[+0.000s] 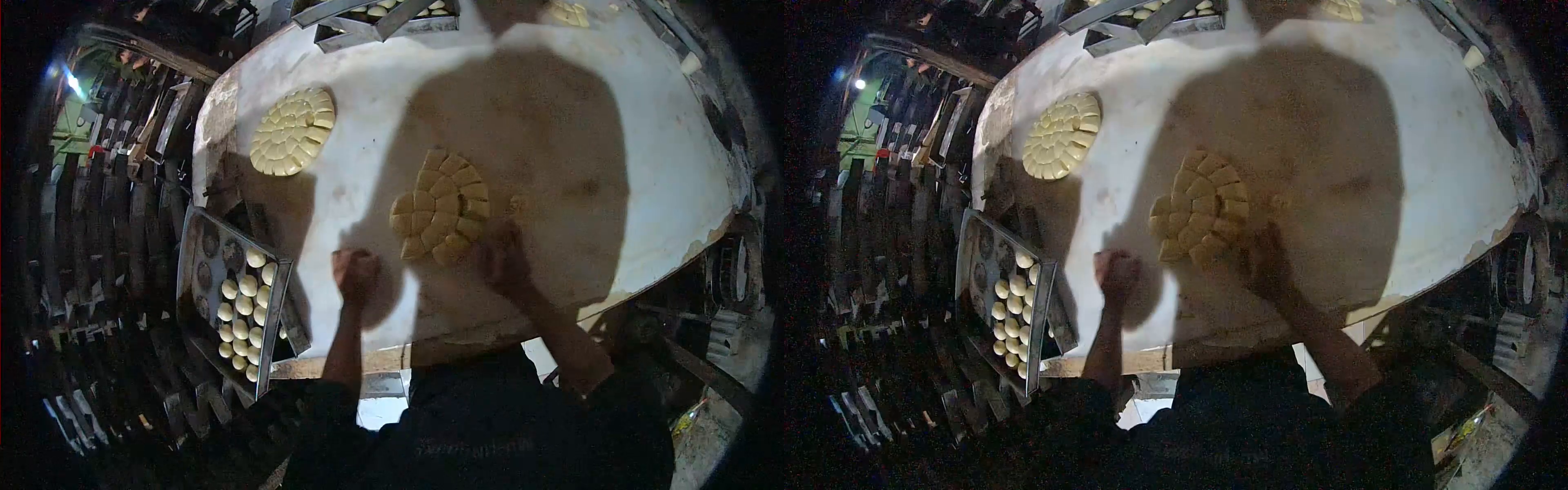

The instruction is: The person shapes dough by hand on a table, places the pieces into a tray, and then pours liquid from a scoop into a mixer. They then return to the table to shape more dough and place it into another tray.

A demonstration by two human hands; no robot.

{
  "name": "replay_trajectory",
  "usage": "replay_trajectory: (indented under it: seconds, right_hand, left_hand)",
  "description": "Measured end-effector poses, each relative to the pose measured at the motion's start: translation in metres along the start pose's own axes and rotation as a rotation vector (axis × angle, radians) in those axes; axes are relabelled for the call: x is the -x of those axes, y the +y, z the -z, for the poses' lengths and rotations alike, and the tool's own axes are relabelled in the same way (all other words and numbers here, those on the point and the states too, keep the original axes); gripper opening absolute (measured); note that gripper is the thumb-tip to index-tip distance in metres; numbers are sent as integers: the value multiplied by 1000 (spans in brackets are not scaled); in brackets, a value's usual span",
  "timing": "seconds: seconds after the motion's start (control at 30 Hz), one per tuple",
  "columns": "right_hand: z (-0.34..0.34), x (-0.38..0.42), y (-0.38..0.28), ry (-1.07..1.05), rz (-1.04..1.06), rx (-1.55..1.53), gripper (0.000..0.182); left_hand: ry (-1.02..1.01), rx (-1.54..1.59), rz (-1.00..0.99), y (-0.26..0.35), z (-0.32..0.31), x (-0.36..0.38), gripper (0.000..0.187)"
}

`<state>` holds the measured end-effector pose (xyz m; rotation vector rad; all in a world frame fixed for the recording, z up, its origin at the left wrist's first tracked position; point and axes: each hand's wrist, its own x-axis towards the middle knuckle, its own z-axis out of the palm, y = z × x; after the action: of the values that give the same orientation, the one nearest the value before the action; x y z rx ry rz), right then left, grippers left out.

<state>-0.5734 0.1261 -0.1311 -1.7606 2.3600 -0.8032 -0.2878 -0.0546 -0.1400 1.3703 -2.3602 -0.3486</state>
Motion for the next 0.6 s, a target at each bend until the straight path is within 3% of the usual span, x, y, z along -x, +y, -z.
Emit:
replay_trajectory:
  seconds: [0.07, 0.13, 0.2, 0.23, 0.27, 0.37, 0.43, 0.47, 0.53, 0.6]
  right_hand:
    - [-21, 35, -15, -105, 26, -74, 35]
    - [2, 53, -25, -187, 148, -135, 33]
    - [26, 61, 12, -205, 188, -126, 34]
    - [10, 72, 54, -187, 121, -92, 36]
    - [4, 66, 64, -145, 73, -46, 37]
    - [-1, 10, 60, 21, -19, 107, 37]
    - [-27, -4, 41, 224, -115, 62, 25]
    - [-41, -11, 28, 324, -153, 31, 20]
    - [-39, 2, -10, 310, -78, 10, 19]
    - [-18, 30, -34, 190, 49, -18, 21]
  left_hand:
    - [-18, 281, 78, 34, -12, 17, 20]
    - [-137, -63, -317, 46, 1, 47, 13]
    - [-107, 34, -464, 10, 14, 81, 10]
    - [-243, -131, -395, -15, 23, 91, 13]
    - [-443, -173, -129, -36, 32, 83, 16]
    - [-171, 609, 156, -87, -40, 54, 24]
    - [-16, 448, -96, -68, -32, 11, 29]
    - [15, 15, -429, -19, 1, -12, 32]
    - [-30, 351, -92, 22, 19, 3, 33]
    - [-202, 211, -223, 18, 11, 48, 38]
